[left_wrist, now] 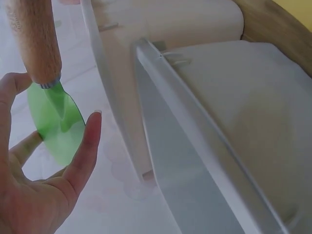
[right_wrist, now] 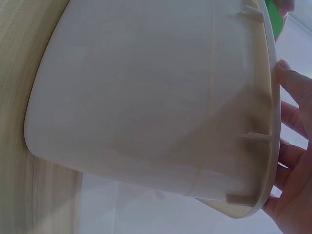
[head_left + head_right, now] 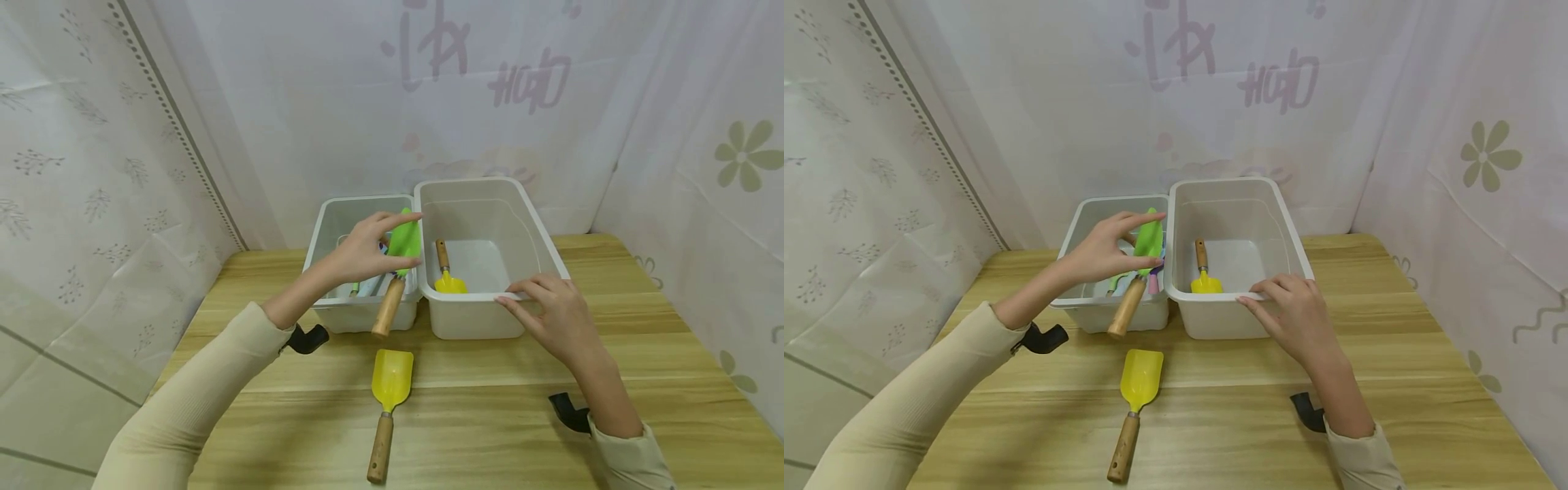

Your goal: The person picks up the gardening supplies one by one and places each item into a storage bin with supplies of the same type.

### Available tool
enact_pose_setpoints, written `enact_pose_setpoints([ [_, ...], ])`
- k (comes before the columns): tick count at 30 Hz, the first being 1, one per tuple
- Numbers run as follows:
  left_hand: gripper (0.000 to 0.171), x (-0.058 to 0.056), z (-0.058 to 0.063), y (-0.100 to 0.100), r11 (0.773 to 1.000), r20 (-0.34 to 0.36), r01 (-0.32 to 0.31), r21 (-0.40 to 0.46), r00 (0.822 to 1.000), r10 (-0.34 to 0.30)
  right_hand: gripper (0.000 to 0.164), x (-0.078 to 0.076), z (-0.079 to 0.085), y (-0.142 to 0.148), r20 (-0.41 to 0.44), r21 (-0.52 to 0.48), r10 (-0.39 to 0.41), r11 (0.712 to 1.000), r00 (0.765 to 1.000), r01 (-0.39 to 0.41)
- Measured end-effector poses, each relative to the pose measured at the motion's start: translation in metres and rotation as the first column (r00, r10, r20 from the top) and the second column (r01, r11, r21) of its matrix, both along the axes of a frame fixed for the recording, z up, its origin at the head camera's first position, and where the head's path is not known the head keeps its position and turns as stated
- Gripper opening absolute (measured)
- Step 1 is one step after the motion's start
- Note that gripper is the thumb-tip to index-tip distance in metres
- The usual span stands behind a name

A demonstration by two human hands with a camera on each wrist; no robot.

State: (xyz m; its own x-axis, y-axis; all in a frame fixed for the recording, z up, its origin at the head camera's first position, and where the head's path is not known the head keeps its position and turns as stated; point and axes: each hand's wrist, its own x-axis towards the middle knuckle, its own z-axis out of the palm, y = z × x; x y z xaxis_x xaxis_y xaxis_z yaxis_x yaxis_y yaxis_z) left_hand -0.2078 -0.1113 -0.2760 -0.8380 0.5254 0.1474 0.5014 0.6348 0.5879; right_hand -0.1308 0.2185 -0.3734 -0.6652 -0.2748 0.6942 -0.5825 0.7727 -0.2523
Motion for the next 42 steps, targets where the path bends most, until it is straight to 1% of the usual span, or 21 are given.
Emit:
enact_pose_setpoints([
  [3, 0.078, -0.003, 0.001, 0.003, 1.0, 0.001, 0.013, 0.002, 1.0, -0.013, 0.021, 0.0, 0.0, 0.0, 0.003, -0.005, 0.0, 1.0, 1.0, 0.0],
  [7, 0.077, -0.008, 0.002, 0.007, 1.0, -0.02, 0.017, 0.001, 1.0, -0.017, 0.022, 0.0, 0.0, -0.001, 0.005, -0.007, -0.002, 1.0, 1.0, 0.002],
  [17, 0.076, -0.016, 0.004, 0.02, 0.999, -0.027, -0.037, 0.008, 0.999, 0.038, 0.022, 0.0, 0.002, -0.001, 0.008, -0.004, -0.007, 1.0, 1.0, 0.007],
  [25, 0.076, -0.024, 0.006, 0.035, 0.993, -0.009, -0.111, 0.024, 0.994, 0.112, 0.022, 0.0, 0.002, -0.001, 0.002, -0.009, -0.008, 1.0, 1.0, 0.008],
  [29, 0.076, -0.028, 0.005, 0.041, 0.99, -0.009, -0.135, 0.032, 0.991, 0.136, 0.021, 0.001, 0.002, -0.001, 0.009, -0.009, -0.009, 1.0, 1.0, 0.009],
  [35, 0.076, -0.034, 0.003, 0.049, 0.99, -0.016, -0.135, 0.044, 0.991, 0.136, 0.021, 0.0, 0.002, -0.002, 0.009, -0.007, -0.006, 1.0, 1.0, 0.006],
  [38, 0.076, -0.037, 0.002, 0.053, 0.991, -0.021, -0.132, 0.033, 0.991, 0.133, 0.021, 0.0, 0.002, -0.001, 0.008, -0.003, -0.007, 1.0, 1.0, 0.007],
  [42, 0.076, -0.04, 0.002, 0.058, 0.991, -0.009, -0.134, 0.026, 0.991, 0.135, 0.021, 0.001, 0.002, -0.001, 0.008, 0.003, -0.009, 1.0, 1.0, 0.009],
])
